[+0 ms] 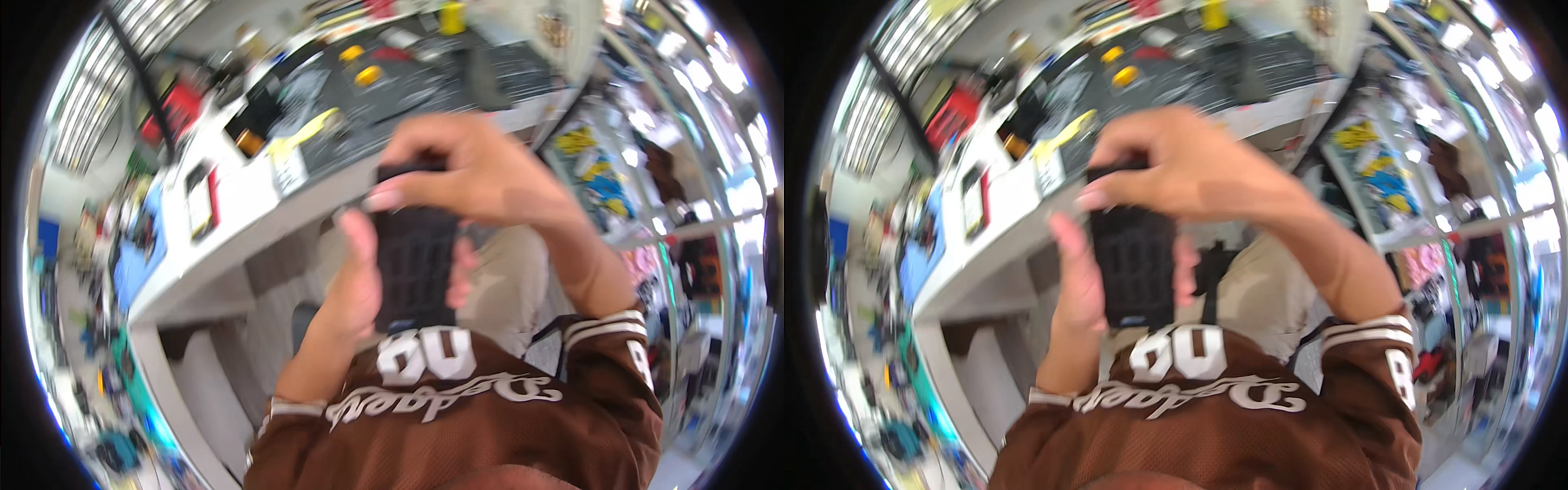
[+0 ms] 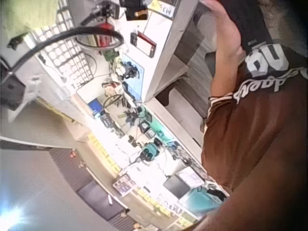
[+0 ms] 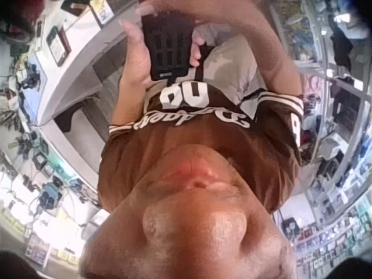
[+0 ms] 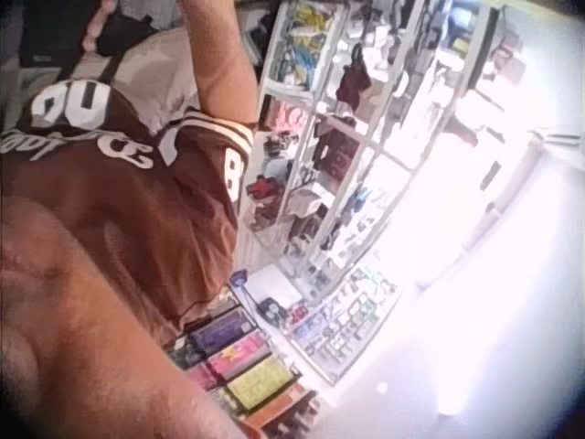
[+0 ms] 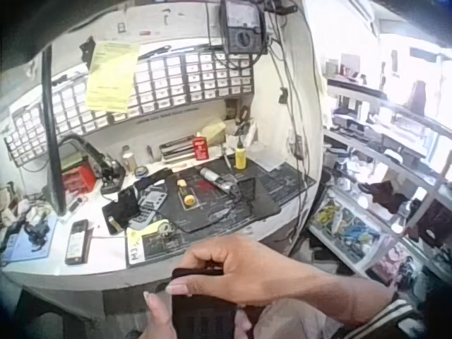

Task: The person disassembles a smartphone, applies adhesive to the battery area, and uses a screwdriver to remove and reposition internal components. The person handles the phone, a battery, a screwdriver, and a small tube of adhesive while working at a cluttered electronics repair bench.

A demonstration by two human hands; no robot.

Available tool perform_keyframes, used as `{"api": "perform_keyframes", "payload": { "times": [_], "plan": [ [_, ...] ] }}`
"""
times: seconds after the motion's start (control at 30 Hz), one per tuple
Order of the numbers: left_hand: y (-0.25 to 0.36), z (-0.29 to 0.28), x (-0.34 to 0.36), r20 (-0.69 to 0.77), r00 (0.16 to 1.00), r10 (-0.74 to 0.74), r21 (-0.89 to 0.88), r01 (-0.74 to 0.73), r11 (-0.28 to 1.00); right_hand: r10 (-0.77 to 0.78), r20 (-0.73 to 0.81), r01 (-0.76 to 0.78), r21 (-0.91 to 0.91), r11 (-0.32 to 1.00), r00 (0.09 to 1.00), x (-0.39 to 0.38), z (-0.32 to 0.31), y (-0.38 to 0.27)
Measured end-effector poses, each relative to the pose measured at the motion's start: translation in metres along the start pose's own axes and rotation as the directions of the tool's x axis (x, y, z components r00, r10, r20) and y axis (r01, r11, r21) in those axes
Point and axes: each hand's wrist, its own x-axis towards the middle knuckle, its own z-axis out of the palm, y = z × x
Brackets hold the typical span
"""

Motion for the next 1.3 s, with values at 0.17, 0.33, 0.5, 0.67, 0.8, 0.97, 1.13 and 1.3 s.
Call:
{"api": "perform_keyframes", "payload": {
  "times": [0.17, 0.33, 0.5, 0.67, 0.8, 0.97, 1.13, 1.3],
  "plan": [
    [-0.008, -0.01, -0.02, -0.156, 0.987, 0.05, 0.032, -0.045, 0.998, 0.086, 0.081, -0.101, 0.201, 0.974, 0.993, 0.014, 0.018, 0.011],
    [-0.016, -0.004, 0.003, 0.021, 1.0, -0.013, 0.238, 0.008, 0.971, -0.016, 0.071, 0.012, 0.055, 0.998, 0.997, -0.017, -0.001, 0.024],
    [-0.028, -0.005, 0.008, 0.126, 0.985, -0.122, 0.091, 0.111, 0.99, -0.013, -0.101, 0.04, 0.266, 0.963, 0.995, -0.036, -0.017, 0.042],
    [-0.028, 0.001, 0.002, 0.127, 0.992, 0.01, 0.034, -0.014, 0.999, -0.068, -0.25, 0.155, 0.346, 0.925, 0.966, -0.044, -0.021, 0.053],
    [-0.013, -0.009, -0.024, 0.09, 0.983, 0.158, -0.112, -0.147, 0.983, -0.007, -0.287, 0.131, 0.413, 0.901, 0.958, -0.033, 0.001, 0.059],
    [0.009, -0.015, -0.029, -0.271, 0.894, 0.357, 0.018, -0.366, 0.93, 0.117, -0.129, -0.044, 0.465, 0.884, 0.985, -0.031, 0.046, 0.095],
    [0.0, -0.024, -0.032, -0.368, 0.722, 0.586, 0.331, -0.487, 0.808, 0.09, 0.167, -0.179, 0.655, 0.734, 0.982, -0.029, 0.1, 0.09],
    [-0.014, -0.027, -0.023, -0.329, 0.777, 0.536, 0.344, -0.43, 0.835, 0.135, 0.122, -0.182, 0.694, 0.696, 0.983, -0.029, 0.101, 0.103]
  ]
}}
